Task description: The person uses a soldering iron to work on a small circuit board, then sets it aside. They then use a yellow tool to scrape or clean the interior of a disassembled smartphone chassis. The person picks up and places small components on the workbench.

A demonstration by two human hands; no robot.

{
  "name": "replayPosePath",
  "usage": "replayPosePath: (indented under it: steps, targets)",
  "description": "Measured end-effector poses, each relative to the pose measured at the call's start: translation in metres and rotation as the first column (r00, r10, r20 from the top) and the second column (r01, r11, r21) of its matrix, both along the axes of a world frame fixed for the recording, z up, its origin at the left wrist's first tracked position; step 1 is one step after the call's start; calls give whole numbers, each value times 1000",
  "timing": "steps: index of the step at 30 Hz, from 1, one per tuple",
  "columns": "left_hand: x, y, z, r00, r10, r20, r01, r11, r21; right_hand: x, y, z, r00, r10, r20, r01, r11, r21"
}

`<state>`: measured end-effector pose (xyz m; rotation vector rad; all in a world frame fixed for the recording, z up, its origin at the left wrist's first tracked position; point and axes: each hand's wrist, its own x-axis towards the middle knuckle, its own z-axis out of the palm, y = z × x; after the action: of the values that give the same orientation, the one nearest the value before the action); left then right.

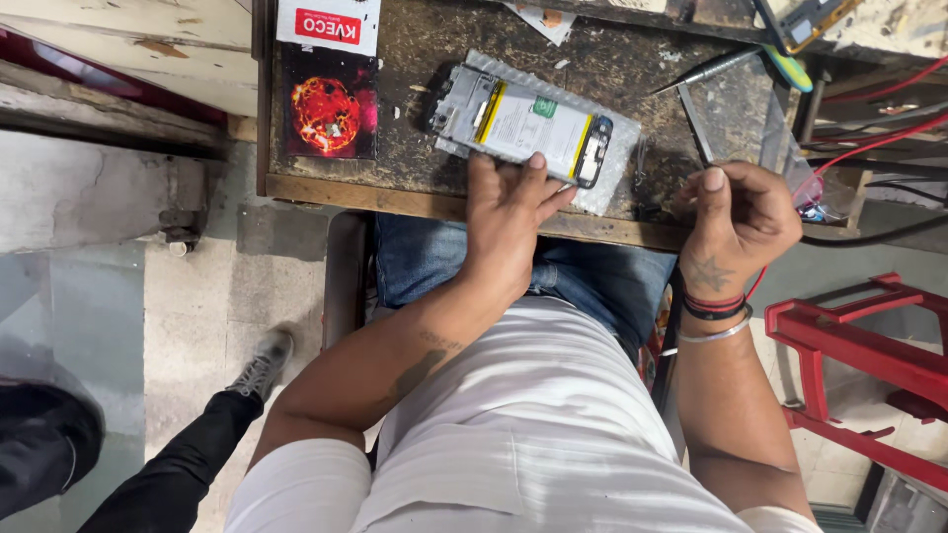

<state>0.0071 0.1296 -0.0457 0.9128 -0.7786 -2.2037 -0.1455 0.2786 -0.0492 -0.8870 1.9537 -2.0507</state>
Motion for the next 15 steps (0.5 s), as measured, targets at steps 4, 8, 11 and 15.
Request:
replayPosePath:
  steps: [4,8,11,15]
  targets:
    - [-4,-1,4,997,-60,-54,57,997,-52,-4,-6,-2,999,13,-36,-14,1000,-16]
    - [20,-6,14,987,-162,4,162,986,-31,-5,-12,-1,999,32,-42,-34,999,-39]
    - [51,-14,21,968,-251,-29,250,968,-19,-4,-19,1,999,38,-18,-40,997,-69]
    - [81,-44,37,882,-380,278,464,803,-374,-4,-27,9,998,51,41,-48,996,-75]
